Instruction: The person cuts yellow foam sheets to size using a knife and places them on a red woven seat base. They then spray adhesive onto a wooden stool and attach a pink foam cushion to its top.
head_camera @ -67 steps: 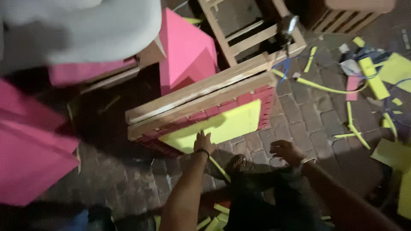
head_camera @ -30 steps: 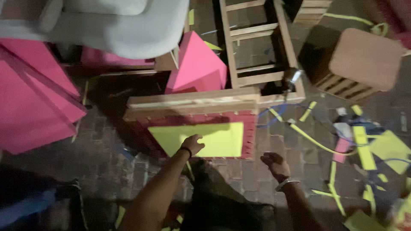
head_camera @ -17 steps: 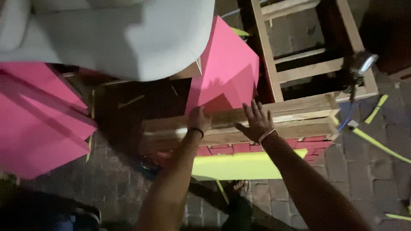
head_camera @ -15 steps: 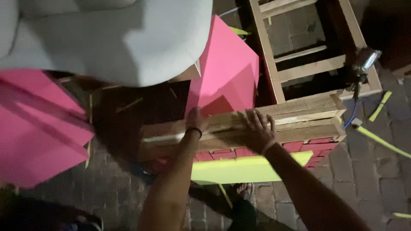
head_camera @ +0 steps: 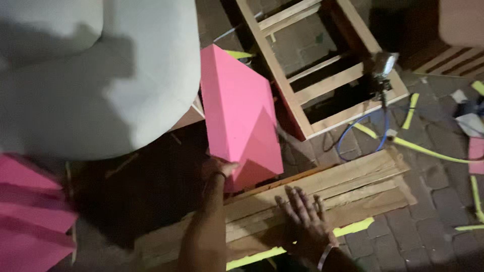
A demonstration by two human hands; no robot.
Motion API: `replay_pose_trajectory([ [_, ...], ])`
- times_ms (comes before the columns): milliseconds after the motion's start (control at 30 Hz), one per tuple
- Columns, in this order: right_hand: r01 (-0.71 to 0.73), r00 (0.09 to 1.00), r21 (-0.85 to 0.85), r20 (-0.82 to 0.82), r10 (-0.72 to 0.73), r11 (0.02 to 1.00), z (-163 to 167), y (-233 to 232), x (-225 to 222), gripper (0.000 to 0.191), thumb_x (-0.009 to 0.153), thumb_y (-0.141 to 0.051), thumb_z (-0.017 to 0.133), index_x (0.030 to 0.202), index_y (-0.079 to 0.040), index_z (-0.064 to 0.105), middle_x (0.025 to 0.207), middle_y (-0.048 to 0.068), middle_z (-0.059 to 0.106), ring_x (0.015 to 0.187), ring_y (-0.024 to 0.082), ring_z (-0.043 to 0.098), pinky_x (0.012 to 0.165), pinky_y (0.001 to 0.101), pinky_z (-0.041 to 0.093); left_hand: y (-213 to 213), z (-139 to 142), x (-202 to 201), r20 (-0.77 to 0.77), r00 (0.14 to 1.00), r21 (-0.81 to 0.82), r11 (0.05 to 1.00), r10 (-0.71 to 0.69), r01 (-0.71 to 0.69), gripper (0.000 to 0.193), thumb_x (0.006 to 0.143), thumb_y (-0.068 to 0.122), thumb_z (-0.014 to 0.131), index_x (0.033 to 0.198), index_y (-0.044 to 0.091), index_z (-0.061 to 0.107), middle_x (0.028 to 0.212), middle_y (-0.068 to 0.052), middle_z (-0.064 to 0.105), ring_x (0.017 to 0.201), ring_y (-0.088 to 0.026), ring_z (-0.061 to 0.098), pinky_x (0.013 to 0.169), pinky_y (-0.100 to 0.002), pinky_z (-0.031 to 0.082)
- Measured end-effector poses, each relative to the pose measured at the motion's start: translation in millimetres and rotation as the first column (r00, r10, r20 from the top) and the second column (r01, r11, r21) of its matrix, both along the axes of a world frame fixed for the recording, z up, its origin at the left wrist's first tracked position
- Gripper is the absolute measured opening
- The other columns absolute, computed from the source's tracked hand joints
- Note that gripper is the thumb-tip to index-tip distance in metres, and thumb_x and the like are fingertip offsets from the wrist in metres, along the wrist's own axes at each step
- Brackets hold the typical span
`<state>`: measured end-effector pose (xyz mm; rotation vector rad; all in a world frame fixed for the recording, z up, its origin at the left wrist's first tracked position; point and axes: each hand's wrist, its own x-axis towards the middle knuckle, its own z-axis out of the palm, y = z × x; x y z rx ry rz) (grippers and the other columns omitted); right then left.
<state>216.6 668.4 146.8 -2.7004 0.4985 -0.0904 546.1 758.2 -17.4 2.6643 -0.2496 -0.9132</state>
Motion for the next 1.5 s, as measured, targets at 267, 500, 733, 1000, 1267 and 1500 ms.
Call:
replay_pose_trajectory([
  [267, 0.032, 0.995, -0.308, 0.097, -0.002, 0.951, -39, 13, -34, 0.085, 0.082, -0.042, 0.058, 0.158, -0.021, 0.027, 0.162, 0.014, 0.029, 0.149, 0.032, 0.027, 0.117, 0.0602, 0.015, -126, 122, -57, 0.297, 0.949, -0.26, 0.965, 0.104, -0.024, 0.074, 0.063, 0.033, 0.087, 0.122, -0.001, 0.057, 0.117, -0.023, 0.061, 0.107, -0.039, 0.064, 0.088, -0.051, 0.055],
  [500, 0.154, 0.98, -0.687, 0.199, -0.02, 0.71, -87, 11, -45, 0.054, 0.109, -0.034, 0.041, 0.162, -0.032, 0.032, 0.163, 0.005, 0.04, 0.149, 0.026, 0.036, 0.123, 0.0541, 0.023, -193, 205, -18, 0.156, 0.959, -0.371, 0.914, 0.237, -0.165, 0.064, 0.073, 0.031, 0.081, 0.126, 0.005, 0.055, 0.115, -0.016, 0.069, 0.099, -0.032, 0.071, 0.082, -0.049, 0.061],
  [733, 0.18, 0.958, -0.617, 0.287, 0.006, 0.766, -107, 10, -40, 0.052, 0.107, -0.036, 0.044, 0.159, -0.029, 0.039, 0.156, 0.007, 0.048, 0.146, 0.027, 0.041, 0.119, 0.0551, 0.027, -254, 193, 53, 0.378, 0.837, -0.541, 0.828, 0.396, -0.148, 0.092, 0.063, 0.028, 0.095, 0.138, 0.002, 0.048, 0.138, -0.02, 0.053, 0.121, -0.033, 0.059, 0.099, -0.048, 0.054],
  [1000, 0.208, 0.958, -0.737, 0.286, 0.018, 0.643, -82, -4, -22, 0.074, 0.108, -0.05, 0.063, 0.163, -0.02, 0.025, 0.168, 0.01, 0.04, 0.156, 0.03, 0.035, 0.13, 0.0551, 0.026, -229, 125, 98, 0.454, 0.884, -0.303, 0.952, 0.115, 0.032, 0.105, 0.075, 0.026, 0.087, 0.156, 0.002, 0.025, 0.148, -0.024, 0.037, 0.117, -0.039, 0.057, 0.093, -0.046, 0.054],
  [1267, -0.071, 0.934, 0.105, -0.343, 0.103, 0.992, 19, -18, 9, 0.128, 0.066, -0.078, 0.072, 0.164, -0.022, 0.012, 0.171, 0.015, 0.002, 0.156, 0.039, 0.006, 0.118, 0.0631, 0.009, -68, 76, -74, -0.274, 0.797, -0.148, 0.842, -0.539, 0.519, 0.094, 0.093, 0.081, 0.059, 0.148, 0.006, 0.05, 0.147, -0.024, 0.053, 0.133, -0.037, 0.052, 0.11, -0.05, 0.042],
  [1500, -0.234, 0.81, -0.072, -0.566, 0.153, 0.97, 7, -10, 1, 0.13, 0.071, -0.071, 0.075, 0.165, -0.012, 0.008, 0.171, 0.02, -0.001, 0.157, 0.039, 0.003, 0.122, 0.064, 0.006, -22, 125, -131, -0.343, 0.82, 0.04, 0.865, -0.459, 0.501, 0.08, 0.087, 0.071, 0.045, 0.121, 0.004, 0.074, 0.112, -0.021, 0.078, 0.107, -0.033, 0.074, 0.098, -0.046, 0.056],
])
